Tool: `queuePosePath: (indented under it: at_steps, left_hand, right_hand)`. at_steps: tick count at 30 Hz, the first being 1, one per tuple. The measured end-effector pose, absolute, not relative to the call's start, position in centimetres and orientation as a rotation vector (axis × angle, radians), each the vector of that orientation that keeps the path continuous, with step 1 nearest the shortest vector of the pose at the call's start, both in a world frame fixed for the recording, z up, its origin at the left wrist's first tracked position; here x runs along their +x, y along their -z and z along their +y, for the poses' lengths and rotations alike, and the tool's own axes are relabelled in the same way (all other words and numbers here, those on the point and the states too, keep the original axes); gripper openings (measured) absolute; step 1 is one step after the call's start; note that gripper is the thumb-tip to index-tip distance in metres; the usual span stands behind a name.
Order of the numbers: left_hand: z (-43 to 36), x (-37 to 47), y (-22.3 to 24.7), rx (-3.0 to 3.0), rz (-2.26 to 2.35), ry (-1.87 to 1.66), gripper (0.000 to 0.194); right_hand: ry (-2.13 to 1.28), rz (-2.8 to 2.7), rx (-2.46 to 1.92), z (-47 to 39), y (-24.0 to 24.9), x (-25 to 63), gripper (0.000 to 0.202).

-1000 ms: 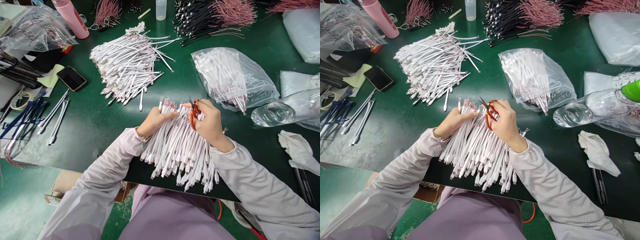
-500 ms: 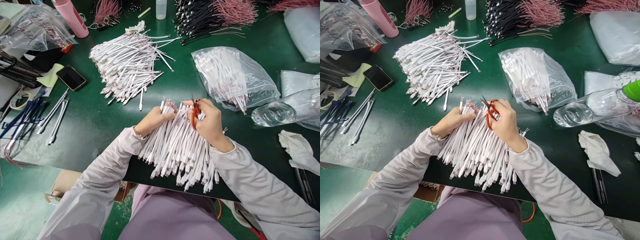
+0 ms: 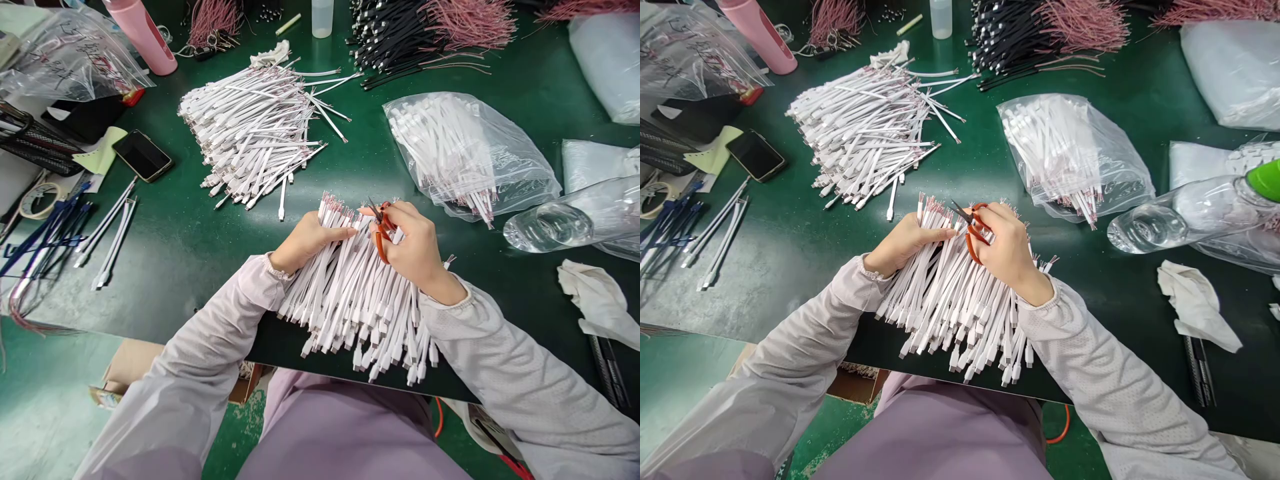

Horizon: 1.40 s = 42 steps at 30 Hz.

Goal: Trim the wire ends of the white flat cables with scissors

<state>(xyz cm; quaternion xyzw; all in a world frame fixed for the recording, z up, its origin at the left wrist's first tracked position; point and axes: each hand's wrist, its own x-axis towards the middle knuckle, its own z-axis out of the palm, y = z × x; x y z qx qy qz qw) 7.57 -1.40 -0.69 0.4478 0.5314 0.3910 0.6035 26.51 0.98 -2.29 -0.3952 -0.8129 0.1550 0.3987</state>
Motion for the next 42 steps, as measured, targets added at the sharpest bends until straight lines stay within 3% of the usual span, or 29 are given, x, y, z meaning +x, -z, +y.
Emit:
queuePosePath:
  at_steps: [14, 22, 42]
  left_hand:
    - [-1.5, 7.7, 0.6, 1.094, 1.279, -0.897, 0.025]
    - [-1.8, 8.2, -0.4, 1.135, 1.28, -0.933, 0.029]
    - [-1.3, 7.5, 1.2, 1.082, 1.279, -0.938, 0.035]
  right_hand:
    - [-0.325, -2.018, -1.023, 1.0, 2.3, 26.5, 0.015]
    - [-0.562, -1.912, -1.13, 1.2, 2.1, 26.3, 0.011]
    - [-0.309, -2.017, -0.971, 0.6, 2.5, 26.2, 0.016]
